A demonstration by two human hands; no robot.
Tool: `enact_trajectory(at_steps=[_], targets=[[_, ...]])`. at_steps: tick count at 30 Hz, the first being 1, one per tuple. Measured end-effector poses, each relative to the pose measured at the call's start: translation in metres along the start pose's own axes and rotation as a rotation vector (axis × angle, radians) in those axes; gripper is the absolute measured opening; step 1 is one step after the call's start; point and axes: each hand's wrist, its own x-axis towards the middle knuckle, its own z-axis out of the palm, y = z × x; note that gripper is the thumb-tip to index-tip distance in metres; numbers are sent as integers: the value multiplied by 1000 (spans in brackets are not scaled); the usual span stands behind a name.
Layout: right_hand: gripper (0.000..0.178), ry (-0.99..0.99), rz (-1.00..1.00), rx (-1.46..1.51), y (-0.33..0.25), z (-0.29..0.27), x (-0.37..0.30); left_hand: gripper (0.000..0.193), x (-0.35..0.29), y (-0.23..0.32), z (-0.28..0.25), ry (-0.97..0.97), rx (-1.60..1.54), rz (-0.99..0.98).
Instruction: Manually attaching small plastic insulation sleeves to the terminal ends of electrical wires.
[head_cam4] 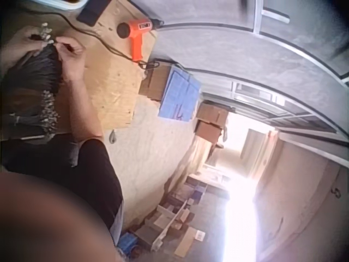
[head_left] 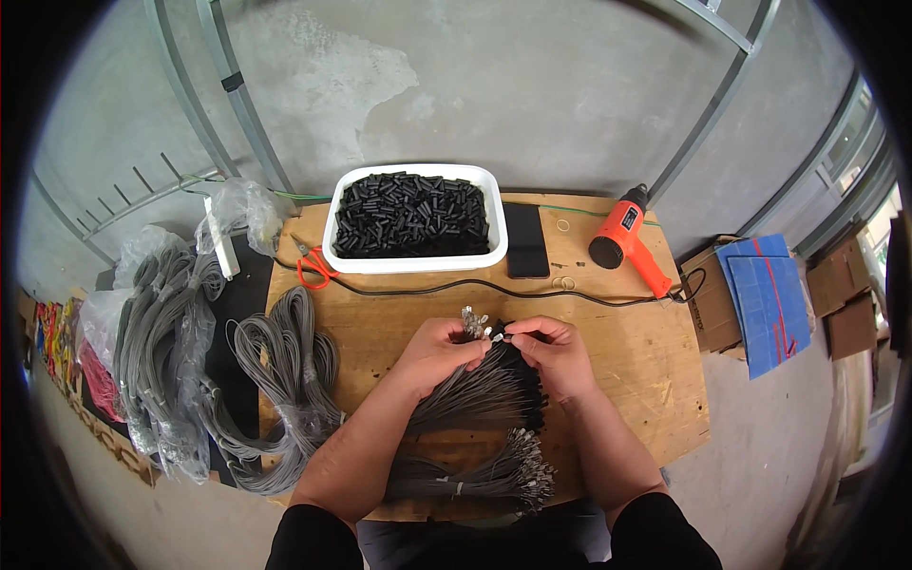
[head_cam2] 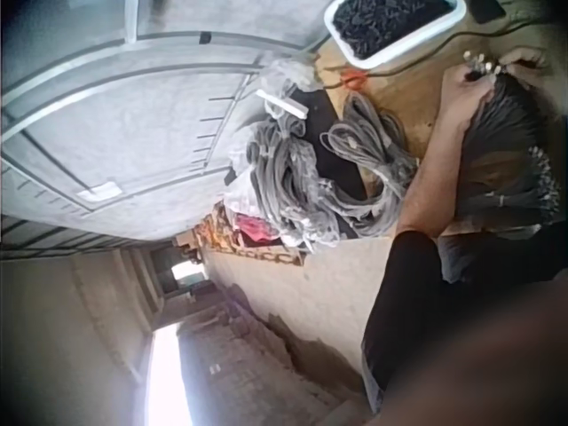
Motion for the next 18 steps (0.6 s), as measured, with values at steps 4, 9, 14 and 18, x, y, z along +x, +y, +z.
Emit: enact_trajectory(at_steps=[4,9,14,18], targets=[[15,15,-11,-46,3,1,0,9,0,-1,-2,-4,15,-9],[16,63,-25,-12,1,2,1,9,-1,1,-1,-4,3,-13],[16,20,-91,-63,1,3,0,10,-1,3,-1,-14,37,-18],[16,3,-93,-109,3,0,2,11,-1,2,-2,-15,52,-40]])
